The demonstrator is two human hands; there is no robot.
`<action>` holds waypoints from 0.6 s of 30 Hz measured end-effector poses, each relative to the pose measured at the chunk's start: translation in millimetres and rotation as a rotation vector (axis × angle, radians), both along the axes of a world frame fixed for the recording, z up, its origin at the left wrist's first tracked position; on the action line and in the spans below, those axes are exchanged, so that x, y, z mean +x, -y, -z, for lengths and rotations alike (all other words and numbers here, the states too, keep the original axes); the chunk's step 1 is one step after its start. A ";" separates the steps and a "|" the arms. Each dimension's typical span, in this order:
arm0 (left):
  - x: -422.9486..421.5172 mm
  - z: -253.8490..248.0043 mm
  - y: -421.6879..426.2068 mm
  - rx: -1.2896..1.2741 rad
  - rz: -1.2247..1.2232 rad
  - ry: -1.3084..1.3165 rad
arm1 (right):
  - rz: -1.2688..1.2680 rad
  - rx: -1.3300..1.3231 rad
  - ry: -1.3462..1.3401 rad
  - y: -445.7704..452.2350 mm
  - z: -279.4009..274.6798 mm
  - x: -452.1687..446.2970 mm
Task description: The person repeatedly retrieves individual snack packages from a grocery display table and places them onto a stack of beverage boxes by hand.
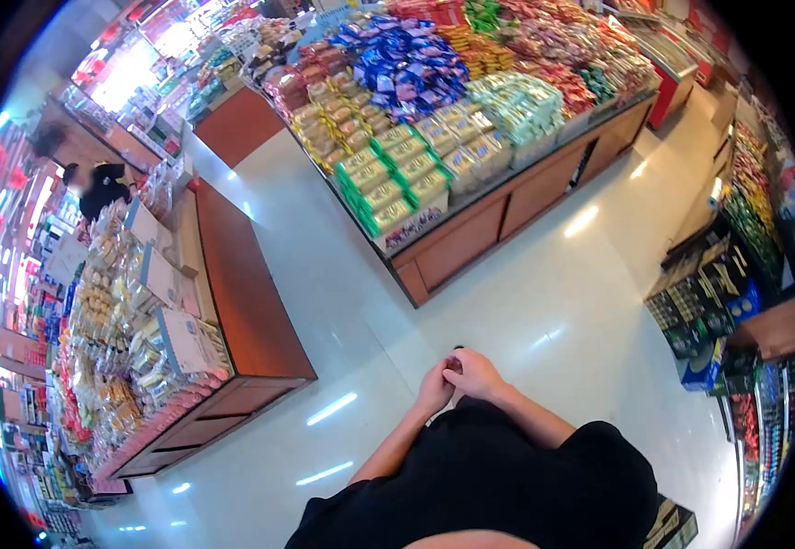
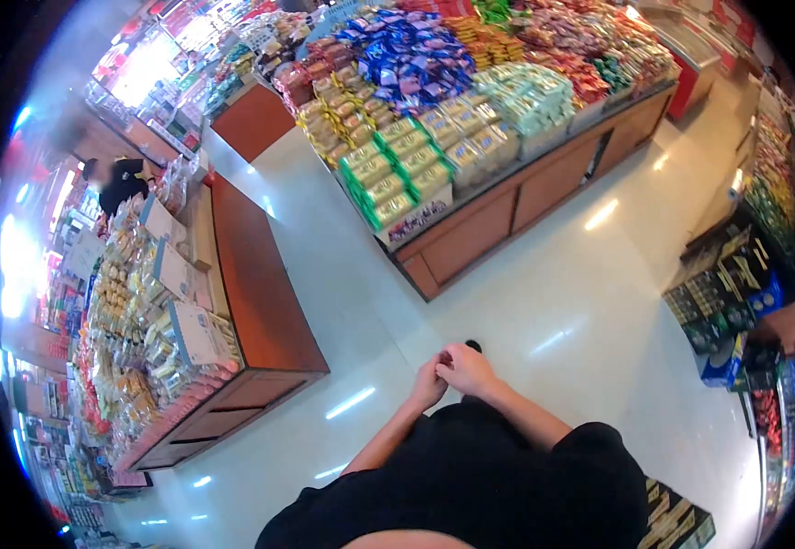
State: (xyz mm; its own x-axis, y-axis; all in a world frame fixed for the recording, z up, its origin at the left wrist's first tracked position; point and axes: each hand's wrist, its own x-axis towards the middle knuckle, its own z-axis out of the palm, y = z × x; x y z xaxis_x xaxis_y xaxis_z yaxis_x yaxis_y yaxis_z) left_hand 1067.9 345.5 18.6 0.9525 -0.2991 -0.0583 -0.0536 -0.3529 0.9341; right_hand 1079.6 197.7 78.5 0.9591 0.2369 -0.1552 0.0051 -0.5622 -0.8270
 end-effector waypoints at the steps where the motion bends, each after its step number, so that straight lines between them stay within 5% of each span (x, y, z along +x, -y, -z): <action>1: 22.1 -7.3 -6.8 0.033 0.000 -0.036 | 0.008 0.010 0.021 -3.8 -0.4 22.8; 6: 114.1 -31.7 -33.6 0.186 0.023 -0.095 | 0.066 0.041 0.065 -11.1 3.7 114.7; 18: 257.0 9.3 -33.9 -0.171 -0.206 -0.384 | 0.252 0.062 0.030 3.1 13.3 267.9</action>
